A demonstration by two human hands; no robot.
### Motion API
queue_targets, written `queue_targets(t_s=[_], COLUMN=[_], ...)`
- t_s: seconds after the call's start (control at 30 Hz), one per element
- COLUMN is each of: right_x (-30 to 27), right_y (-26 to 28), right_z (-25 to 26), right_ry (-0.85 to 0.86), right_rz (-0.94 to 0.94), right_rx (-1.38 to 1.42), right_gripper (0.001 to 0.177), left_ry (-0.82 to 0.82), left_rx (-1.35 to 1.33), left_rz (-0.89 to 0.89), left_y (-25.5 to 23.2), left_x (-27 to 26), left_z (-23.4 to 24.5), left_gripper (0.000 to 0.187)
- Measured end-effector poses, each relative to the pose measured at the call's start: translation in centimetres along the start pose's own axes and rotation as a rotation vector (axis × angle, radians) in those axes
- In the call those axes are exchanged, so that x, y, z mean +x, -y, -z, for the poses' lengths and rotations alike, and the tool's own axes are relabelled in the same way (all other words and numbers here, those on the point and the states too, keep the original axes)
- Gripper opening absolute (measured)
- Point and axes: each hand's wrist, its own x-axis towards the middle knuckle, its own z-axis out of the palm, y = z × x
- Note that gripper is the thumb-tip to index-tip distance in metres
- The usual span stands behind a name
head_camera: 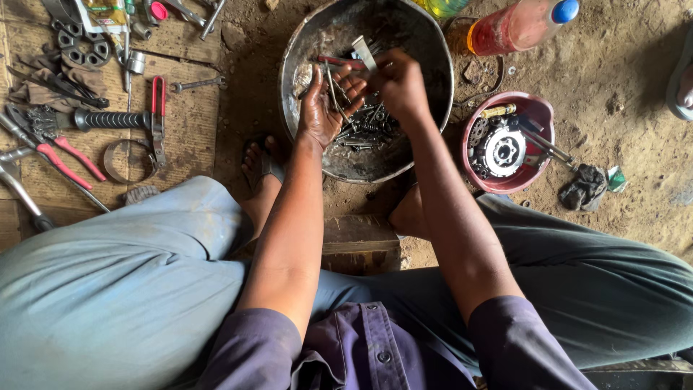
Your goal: The person sits on the ground and cleans small mechanical parts, including springs and bolts, by scrubbing them with a brush in a metal bowl filled with liquid. They repeatedly pick up handfuls of parts, scrub them, and pour a red liquid from a plastic bottle over the parts in the bowl.
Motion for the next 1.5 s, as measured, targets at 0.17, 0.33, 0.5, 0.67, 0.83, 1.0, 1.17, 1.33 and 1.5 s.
queue_targets(t_s=[0.17,0.33,0.5,0.67,0.83,1.0,1.17,1.33,1.5], right_x=[-2.2,-1.5,-2.5,-2.6,-0.1,0.3,-1.2,1.9,4.4], right_y=[2.7,3.8,7.6,7.7,1.1,-8.1,-8.7,-9.2,-10.9], right_z=[-1.9,0.3,3.1,-0.2,-1.4,-0.5,-2.1,-2.5,-2.3], right_ry=[-0.047,-0.053,0.043,0.062,-0.194,-0.171,-0.244,-0.146,-0.062], right_rz=[0.294,0.563,0.534,0.544,0.417,0.220,0.177,0.235,0.280], right_rx=[-0.384,-0.497,-0.445,-0.408,-0.131,-0.548,-0.745,-1.082,-1.254], right_gripper=[0.025,0.032,0.030,0.052,0.030,0.031,0.042,0.040,0.021], left_ry=[0.006,-0.072,-0.057,0.017,-0.124,-0.220,-0.150,-0.229,-0.251], left_rx=[0.137,0.148,0.345,0.338,0.364,0.226,0.143,0.173,0.179], left_rz=[-0.086,-0.028,0.056,0.170,0.029,-0.120,-0.065,0.020,0.016], left_y=[1.0,-0.3,-1.1,-0.2,-0.8,-2.5,-2.6,-2.3,-1.6], left_x=[1.8,1.2,0.3,-0.1,0.8,0.5,-0.1,-0.1,0.0], left_z=[2.9,1.0,-0.6,-0.5,3.3,2.3,1.0,1.6,3.3], left_gripper=[0.039,0.056,0.077,0.060,0.034,0.017,0.041,0.037,0.030])
